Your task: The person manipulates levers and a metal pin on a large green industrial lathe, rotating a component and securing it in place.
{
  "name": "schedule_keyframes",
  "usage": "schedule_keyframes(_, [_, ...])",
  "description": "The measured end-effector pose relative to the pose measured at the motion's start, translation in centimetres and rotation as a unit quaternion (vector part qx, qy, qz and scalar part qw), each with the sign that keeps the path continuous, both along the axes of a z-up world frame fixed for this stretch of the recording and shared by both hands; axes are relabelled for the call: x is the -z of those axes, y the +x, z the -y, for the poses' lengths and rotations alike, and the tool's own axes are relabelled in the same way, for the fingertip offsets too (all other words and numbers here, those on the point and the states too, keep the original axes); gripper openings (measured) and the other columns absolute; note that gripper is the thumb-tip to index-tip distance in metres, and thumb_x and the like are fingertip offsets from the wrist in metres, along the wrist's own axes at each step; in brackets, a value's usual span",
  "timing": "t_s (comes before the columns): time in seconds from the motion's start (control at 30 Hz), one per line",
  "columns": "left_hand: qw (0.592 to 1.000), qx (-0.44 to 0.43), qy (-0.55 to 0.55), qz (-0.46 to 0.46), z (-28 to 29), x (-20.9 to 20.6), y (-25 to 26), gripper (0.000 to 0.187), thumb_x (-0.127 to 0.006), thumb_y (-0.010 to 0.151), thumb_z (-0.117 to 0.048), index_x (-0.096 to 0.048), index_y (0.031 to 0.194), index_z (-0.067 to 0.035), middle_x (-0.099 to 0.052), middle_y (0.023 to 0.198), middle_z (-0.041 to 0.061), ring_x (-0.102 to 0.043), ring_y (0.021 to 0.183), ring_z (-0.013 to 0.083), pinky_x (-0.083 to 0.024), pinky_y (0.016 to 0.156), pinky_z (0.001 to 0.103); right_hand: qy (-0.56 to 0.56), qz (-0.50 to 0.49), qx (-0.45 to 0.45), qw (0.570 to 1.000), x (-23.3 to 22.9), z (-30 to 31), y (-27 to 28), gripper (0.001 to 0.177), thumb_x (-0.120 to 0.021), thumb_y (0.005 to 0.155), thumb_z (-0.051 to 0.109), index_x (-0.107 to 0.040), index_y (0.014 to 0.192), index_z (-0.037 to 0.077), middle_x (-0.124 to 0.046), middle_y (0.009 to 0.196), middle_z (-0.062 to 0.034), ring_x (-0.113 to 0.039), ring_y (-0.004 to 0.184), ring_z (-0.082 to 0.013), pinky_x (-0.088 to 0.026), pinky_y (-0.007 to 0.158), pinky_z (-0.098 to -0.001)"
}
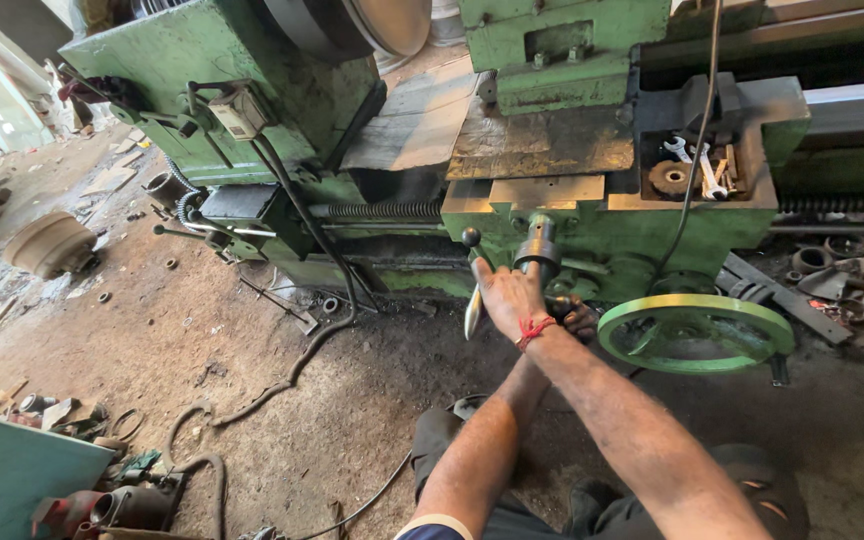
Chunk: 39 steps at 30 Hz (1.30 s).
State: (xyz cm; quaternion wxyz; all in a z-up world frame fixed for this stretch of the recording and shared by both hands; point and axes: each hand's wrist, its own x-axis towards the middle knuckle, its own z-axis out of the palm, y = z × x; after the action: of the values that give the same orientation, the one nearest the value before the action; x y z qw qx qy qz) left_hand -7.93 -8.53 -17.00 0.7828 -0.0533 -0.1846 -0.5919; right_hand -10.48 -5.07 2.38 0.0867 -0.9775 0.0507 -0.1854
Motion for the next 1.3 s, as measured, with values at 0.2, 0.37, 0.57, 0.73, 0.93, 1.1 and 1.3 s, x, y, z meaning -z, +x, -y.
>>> schedule_keyframes(0.2, [0.988,-0.072,0.134,0.003,-1.6,2.1,-2.5,0.025,-0.055,0.106,-0.035,-0.06,0.103,-0.01,-0.05,0.071,-0.001,-0.045,0.065,0.0147,-0.04,0.063,0.031,-0.008,-0.011,-0.007,1.0,0.6,-0.1,0.4,0.02,-0.045,0.103,0.021,-0.051,0.121,0.016,-0.072,0.085,-0.0123,-0.073,0.079,-0.0341,-0.039,0.084,-0.0553])
schedule_keyframes(0.37, [0.952,-0.121,0.281,0.01,-5.4,5.0,-5.3,0.025,-0.054,0.107,-0.035,-0.058,0.096,-0.013,-0.048,0.068,-0.002,-0.044,0.062,0.0143,-0.039,0.06,0.031,-0.093,0.024,-0.001,0.995,1.7,-0.5,0.7,0.024,-0.046,0.102,0.02,-0.057,0.123,0.016,-0.072,0.08,-0.0102,-0.073,0.074,-0.0303,-0.04,0.083,-0.0511])
schedule_keyframes(0.57, [0.903,-0.148,0.403,0.005,-11.0,6.2,-6.2,0.028,-0.053,0.108,-0.036,-0.054,0.089,-0.016,-0.046,0.066,-0.003,-0.043,0.058,0.0139,-0.038,0.056,0.03,-0.162,-0.017,0.03,0.986,2.2,-1.7,0.8,0.015,-0.052,0.097,0.021,-0.06,0.11,0.019,-0.07,0.078,-0.0063,-0.071,0.074,-0.0253,-0.041,0.085,-0.0471])
schedule_keyframes(0.73, [0.875,-0.116,0.47,-0.008,-13.6,6.3,-6.4,0.028,-0.051,0.104,-0.035,-0.05,0.081,-0.019,-0.041,0.061,-0.004,-0.038,0.053,0.0132,-0.033,0.052,0.03,-0.168,-0.02,0.025,0.985,2.8,-1.8,0.9,0.01,-0.053,0.097,0.021,-0.06,0.104,0.019,-0.07,0.078,-0.0066,-0.07,0.075,-0.0251,-0.04,0.086,-0.0453])
schedule_keyframes(0.93, [0.813,-0.092,0.573,0.044,-13.7,6.5,-7.7,0.029,-0.053,0.098,-0.038,-0.05,0.075,-0.021,-0.043,0.06,-0.005,-0.038,0.051,0.0129,-0.032,0.05,0.029,-0.22,-0.037,0.017,0.975,3.6,-1.7,1.0,0.01,-0.054,0.096,0.021,-0.061,0.103,0.019,-0.069,0.078,-0.0058,-0.07,0.076,-0.0236,-0.04,0.09,-0.0447])
schedule_keyframes(1.1, [0.824,-0.072,0.558,0.074,-13.3,6.4,-9.2,0.027,-0.054,0.101,-0.033,-0.057,0.08,-0.017,-0.047,0.063,-0.004,-0.04,0.053,0.0117,-0.033,0.052,0.029,-0.265,-0.075,-0.018,0.961,5.7,-1.1,1.3,0.013,-0.056,0.093,0.021,-0.063,0.103,0.017,-0.07,0.08,-0.0048,-0.069,0.079,-0.0217,-0.039,0.092,-0.0441])
schedule_keyframes(1.3, [0.815,-0.065,0.572,0.062,-14.1,5.4,-10.3,0.03,-0.052,0.101,-0.037,-0.052,0.077,-0.019,-0.047,0.061,-0.003,-0.042,0.051,0.0142,-0.035,0.05,0.031,-0.384,-0.19,-0.107,0.897,10.6,0.5,2.4,0.013,-0.056,0.099,0.018,-0.069,0.1,0.015,-0.072,0.087,-0.0045,-0.069,0.086,-0.0232,-0.038,0.101,-0.0511])
